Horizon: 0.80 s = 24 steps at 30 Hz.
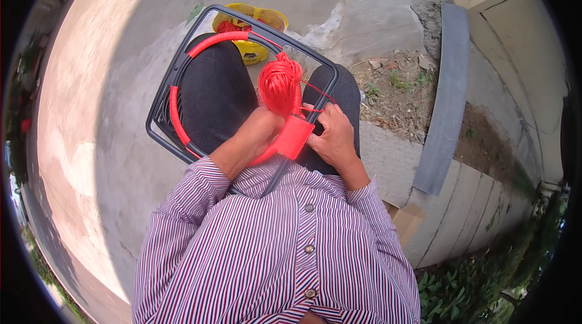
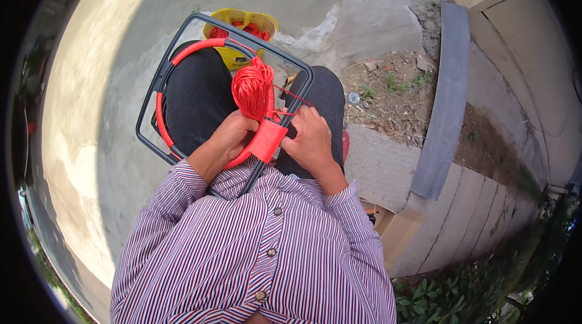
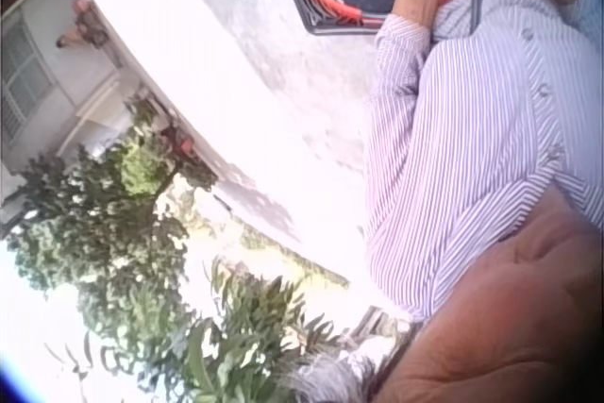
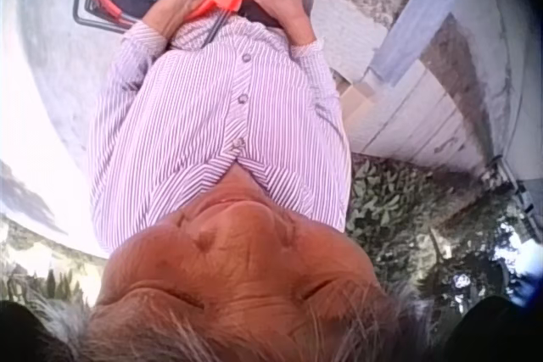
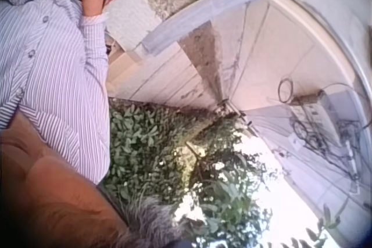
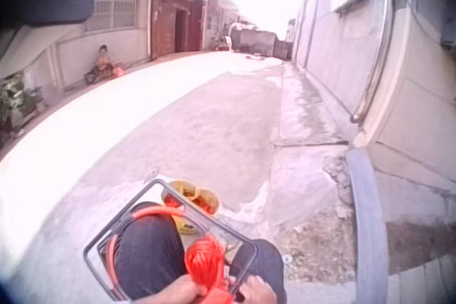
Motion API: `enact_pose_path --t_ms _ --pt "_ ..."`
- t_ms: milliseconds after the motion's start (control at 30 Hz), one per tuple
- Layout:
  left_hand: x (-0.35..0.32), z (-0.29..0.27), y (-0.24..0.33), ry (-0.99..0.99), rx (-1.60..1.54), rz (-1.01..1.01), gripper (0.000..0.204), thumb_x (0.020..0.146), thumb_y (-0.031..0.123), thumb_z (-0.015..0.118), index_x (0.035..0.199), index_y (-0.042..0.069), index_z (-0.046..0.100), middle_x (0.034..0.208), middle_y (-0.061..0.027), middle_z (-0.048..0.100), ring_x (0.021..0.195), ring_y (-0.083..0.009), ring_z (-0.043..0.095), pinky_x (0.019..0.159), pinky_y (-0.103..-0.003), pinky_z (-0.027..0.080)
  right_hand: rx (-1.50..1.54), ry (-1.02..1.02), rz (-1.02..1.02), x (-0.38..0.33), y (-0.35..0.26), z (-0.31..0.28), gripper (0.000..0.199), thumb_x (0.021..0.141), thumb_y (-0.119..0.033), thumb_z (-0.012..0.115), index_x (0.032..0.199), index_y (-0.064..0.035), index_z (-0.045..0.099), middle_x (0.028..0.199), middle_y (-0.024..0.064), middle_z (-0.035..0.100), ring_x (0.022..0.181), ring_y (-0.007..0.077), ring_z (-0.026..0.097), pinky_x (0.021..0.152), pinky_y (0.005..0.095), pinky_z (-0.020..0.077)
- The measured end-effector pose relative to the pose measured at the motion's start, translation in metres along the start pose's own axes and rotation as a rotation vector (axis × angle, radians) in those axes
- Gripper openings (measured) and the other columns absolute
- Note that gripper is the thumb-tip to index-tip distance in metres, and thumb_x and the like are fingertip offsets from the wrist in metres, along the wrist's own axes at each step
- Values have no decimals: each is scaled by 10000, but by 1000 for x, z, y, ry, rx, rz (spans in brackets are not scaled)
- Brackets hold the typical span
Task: Wrapping a red nylon cord around a black circular frame.
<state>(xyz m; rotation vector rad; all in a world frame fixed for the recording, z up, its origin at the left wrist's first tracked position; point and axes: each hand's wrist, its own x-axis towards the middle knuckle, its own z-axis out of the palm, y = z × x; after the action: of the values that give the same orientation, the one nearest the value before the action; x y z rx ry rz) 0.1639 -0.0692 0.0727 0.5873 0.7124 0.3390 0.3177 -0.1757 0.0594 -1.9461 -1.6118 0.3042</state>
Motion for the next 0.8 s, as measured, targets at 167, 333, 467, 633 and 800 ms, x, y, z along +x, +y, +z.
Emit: enact_pose_path --t_ms 167,333,467,633,800 --pt "-4 8 3 -47 -11 -50 419 760 -114 441 1163 -62 541 1027 -170 645 830 -253 689 664 -465 607 201 135 -19 1 -6 2 371 695 -169 712 1052 -71 682 929 136 598 853 307 619 733 390 511" --pt "-3 -2 1 -24 -69 -91 344 806 -81 446 1128 -59 562 982 -151 662 815 -194 688 735 -320 596 725 222 300 -20 24 -25 280 737 -111 669 986 16 648 944 84 611 872 171 603 709 303 497" --pt "0 -7 -2 -12 -72 -84 363 816 -72 440 1165 -48 538 976 -137 661 808 -170 684 757 -268 578 1398 301 393 -47 50 -53 366 689 -268 702 929 2 641 920 63 566 757 148 516 635 273 427" --pt "-6 2 4 26 -124 -16 431 826 -64 469 1252 -8 432 962 -161 645 796 -214 670 722 -337 560 1734 -26 -338 -79 109 -105 425 753 -429 651 913 -40 587 911 86 544 810 234 501 646 316 432" --pt "-9 -1 2 -51 -146 26 367 814 -62 454 1176 -30 500 954 -126 647 805 -180 667 749 -308 565 1831 549 44 -87 83 -138 295 852 -239 629 1058 -44 548 1070 126 590 1008 274 580 818 464 533"
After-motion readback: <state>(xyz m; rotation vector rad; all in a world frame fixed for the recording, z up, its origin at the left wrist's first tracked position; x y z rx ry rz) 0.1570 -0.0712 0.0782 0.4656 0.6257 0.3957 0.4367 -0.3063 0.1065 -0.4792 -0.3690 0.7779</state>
